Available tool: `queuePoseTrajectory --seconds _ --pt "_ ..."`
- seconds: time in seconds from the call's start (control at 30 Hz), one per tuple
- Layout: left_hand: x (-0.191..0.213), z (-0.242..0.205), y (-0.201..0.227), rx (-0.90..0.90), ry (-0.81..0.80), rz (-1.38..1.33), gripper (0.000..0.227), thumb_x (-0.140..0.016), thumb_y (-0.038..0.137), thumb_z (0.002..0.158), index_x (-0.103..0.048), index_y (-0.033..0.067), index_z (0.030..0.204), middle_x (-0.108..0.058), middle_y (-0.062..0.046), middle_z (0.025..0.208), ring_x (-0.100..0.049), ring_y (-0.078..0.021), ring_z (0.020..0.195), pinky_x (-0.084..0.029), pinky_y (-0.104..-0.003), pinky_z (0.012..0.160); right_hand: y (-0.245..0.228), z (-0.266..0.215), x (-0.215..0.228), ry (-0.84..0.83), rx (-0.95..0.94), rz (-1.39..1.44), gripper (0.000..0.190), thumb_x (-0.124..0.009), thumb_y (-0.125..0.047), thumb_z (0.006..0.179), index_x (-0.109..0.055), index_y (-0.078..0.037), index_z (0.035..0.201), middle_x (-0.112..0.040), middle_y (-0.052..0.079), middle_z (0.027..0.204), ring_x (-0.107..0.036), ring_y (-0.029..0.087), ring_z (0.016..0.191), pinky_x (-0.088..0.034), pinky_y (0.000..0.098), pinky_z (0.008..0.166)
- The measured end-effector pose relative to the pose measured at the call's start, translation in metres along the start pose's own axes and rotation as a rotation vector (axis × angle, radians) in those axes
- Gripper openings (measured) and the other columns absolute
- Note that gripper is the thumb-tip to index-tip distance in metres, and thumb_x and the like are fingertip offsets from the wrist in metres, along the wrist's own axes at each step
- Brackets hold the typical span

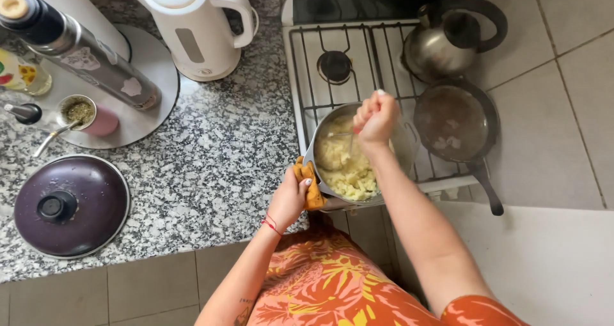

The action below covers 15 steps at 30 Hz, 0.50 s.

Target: The person prepares mashed potatoes by seasoning a pot of cooked potatoes with oil and salt, adding a liquid from a red pouch, and crushing the potatoes with a hand masher.

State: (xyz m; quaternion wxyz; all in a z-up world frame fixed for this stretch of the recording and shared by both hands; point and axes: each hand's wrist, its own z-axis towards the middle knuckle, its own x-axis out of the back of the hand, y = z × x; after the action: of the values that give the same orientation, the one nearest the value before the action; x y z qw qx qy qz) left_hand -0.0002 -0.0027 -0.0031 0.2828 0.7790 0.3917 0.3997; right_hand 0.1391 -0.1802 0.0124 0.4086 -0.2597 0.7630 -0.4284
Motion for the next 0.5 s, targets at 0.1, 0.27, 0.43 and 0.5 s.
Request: queuePoseTrajectory --seconds 0.1,0.27,0.43,0.5 --pt "0.004 -0.002 0.005 0.06 -0.029 -0.006 0.029 -0.042 0.038 0.096 -0.041 0.0093 0.103 -0.063 -0.027 0.098 -0.06 -0.0453 0.098 -0.051 -0.051 0.08 0.027 -0.018 0.017 -0.291 0.203 -0.13 0.044 -0.042 -0.033 0.086 -0.022 -0.019 0.05 -0.013 -0.003 0.038 -0.019 0.011 0.027 -0.015 0.0231 0.029" --pt "0.003 0.004 0.002 0.03 -0.035 -0.009 0.034 -0.043 0.034 0.096 -0.041 0.0042 0.113 -0.058 -0.035 0.106 -0.054 -0.0515 0.105 -0.044 -0.058 0.09 0.016 -0.038 0.018 -0.397 0.461 -0.363 0.054 -0.044 -0.027 0.085 -0.034 -0.013 0.034 -0.032 0.004 0.03 -0.035 0.016 0.027 -0.024 0.0238 0.032" --pt "-0.001 0.021 -0.01 -0.025 0.016 -0.037 0.031 -0.043 0.036 0.095 -0.041 0.0084 0.11 -0.061 -0.031 0.101 -0.058 -0.0479 0.101 -0.049 -0.055 0.084 -0.046 -0.011 0.02 -0.319 0.065 -0.013 0.041 -0.04 -0.043 0.081 -0.019 -0.02 0.054 -0.009 -0.005 0.044 -0.015 0.008 0.034 -0.013 0.0227 0.034" --pt "-0.008 0.008 -0.015 0.002 -0.023 -0.043 0.03 -0.044 0.035 0.095 -0.041 0.0077 0.108 -0.061 -0.03 0.098 -0.059 -0.048 0.098 -0.05 -0.055 0.082 -0.043 -0.045 0.038 -0.347 0.03 -0.052 0.041 -0.038 -0.041 0.082 -0.016 -0.02 0.054 -0.005 -0.005 0.046 -0.01 0.009 0.035 -0.01 0.0237 0.034"
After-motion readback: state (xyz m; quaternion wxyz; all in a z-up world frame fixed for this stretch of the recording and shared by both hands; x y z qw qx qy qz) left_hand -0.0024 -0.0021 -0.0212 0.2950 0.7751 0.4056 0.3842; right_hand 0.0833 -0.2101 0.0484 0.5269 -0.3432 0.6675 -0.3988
